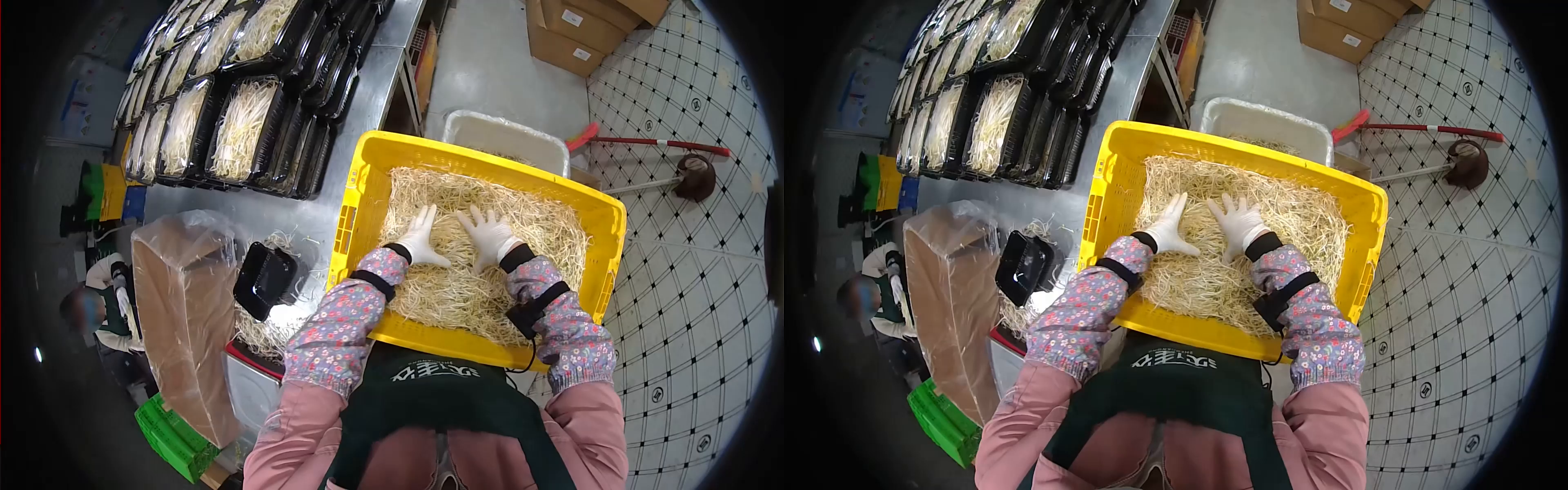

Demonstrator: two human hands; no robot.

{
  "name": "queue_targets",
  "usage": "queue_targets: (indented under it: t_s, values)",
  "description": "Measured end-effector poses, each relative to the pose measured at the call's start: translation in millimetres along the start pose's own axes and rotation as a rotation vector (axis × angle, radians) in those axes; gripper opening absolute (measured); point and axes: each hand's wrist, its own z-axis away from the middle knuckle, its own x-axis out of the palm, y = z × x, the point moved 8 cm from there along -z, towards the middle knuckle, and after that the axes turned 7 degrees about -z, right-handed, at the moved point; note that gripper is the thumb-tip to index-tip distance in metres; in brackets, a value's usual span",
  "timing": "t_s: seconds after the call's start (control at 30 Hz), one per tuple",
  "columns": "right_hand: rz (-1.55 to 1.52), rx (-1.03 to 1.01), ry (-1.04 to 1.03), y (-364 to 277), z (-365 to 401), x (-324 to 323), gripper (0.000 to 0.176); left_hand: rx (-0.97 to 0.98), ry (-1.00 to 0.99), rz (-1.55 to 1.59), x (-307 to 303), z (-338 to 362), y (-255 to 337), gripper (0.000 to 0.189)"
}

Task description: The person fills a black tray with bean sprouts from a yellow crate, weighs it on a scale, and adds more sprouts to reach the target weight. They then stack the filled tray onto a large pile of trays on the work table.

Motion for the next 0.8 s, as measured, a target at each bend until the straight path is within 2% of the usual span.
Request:
queue_targets:
  t_s: [0.03,0.07,0.1,0.13,0.17,0.2,0.23,0.3,0.33,0.4,0.5,0.53,0.6,0.63,0.7,0.73,0.77,0.8]
  values:
    - [-0.007,0.005,-0.004,2,-1,4,0.129,-0.059,-0.048,-0.107,12,5,0,0.124]
    - [-0.045,-0.001,0.041,4,-3,6,0.115,-0.117,-0.094,-0.215,21,9,-3,0.128]
    - [-0.084,-0.006,0.087,6,-6,9,0.102,-0.112,-0.103,-0.216,24,6,-3,0.128]
    - [-0.092,0.001,0.085,10,-10,22,0.102,-0.186,-0.172,-0.134,28,3,-9,0.124]
    - [-0.092,-0.008,0.180,13,-16,26,0.079,-0.262,-0.237,-0.053,34,2,-17,0.120]
    - [-0.088,-0.018,0.278,18,-19,28,0.056,-0.260,-0.195,-0.124,31,2,-17,0.098]
    - [-0.088,-0.015,0.286,21,-18,24,0.056,-0.254,-0.192,-0.130,26,1,-15,0.098]
    - [-0.117,-0.084,0.268,24,-11,20,0.030,-0.253,-0.333,-0.180,28,5,-12,0.076]
    - [-0.114,-0.077,0.268,31,-6,17,0.030,-0.210,-0.260,-0.226,26,6,-11,0.060]
    - [-0.076,-0.045,0.333,55,2,3,0.020,-0.175,-0.271,-0.242,23,13,-12,0.060]
    - [-0.223,0.103,0.408,90,21,-38,0.027,-0.198,-0.293,-0.276,17,26,-18,0.057]
    - [-0.227,0.100,0.405,81,26,-50,0.027,-0.082,-0.228,-0.215,18,27,-12,0.059]
    - [-0.355,0.052,0.490,52,28,-76,0.043,0.118,-0.168,-0.135,13,30,11,0.064]
    - [-0.355,0.044,0.491,39,15,-72,0.043,0.111,-0.164,-0.137,7,30,18,0.064]
    - [-0.312,-0.028,0.322,11,-22,-34,0.061,0.113,-0.163,-0.331,-7,29,31,0.067]
    - [-0.314,-0.034,0.324,8,-31,-21,0.061,0.080,-0.296,-0.315,-18,26,37,0.064]
    - [-0.231,-0.039,0.186,0,-42,4,0.070,0.072,-0.296,-0.318,-37,26,44,0.064]
    - [-0.147,-0.046,0.050,-7,-48,21,0.079,0.030,-0.281,-0.154,-58,26,49,0.060]
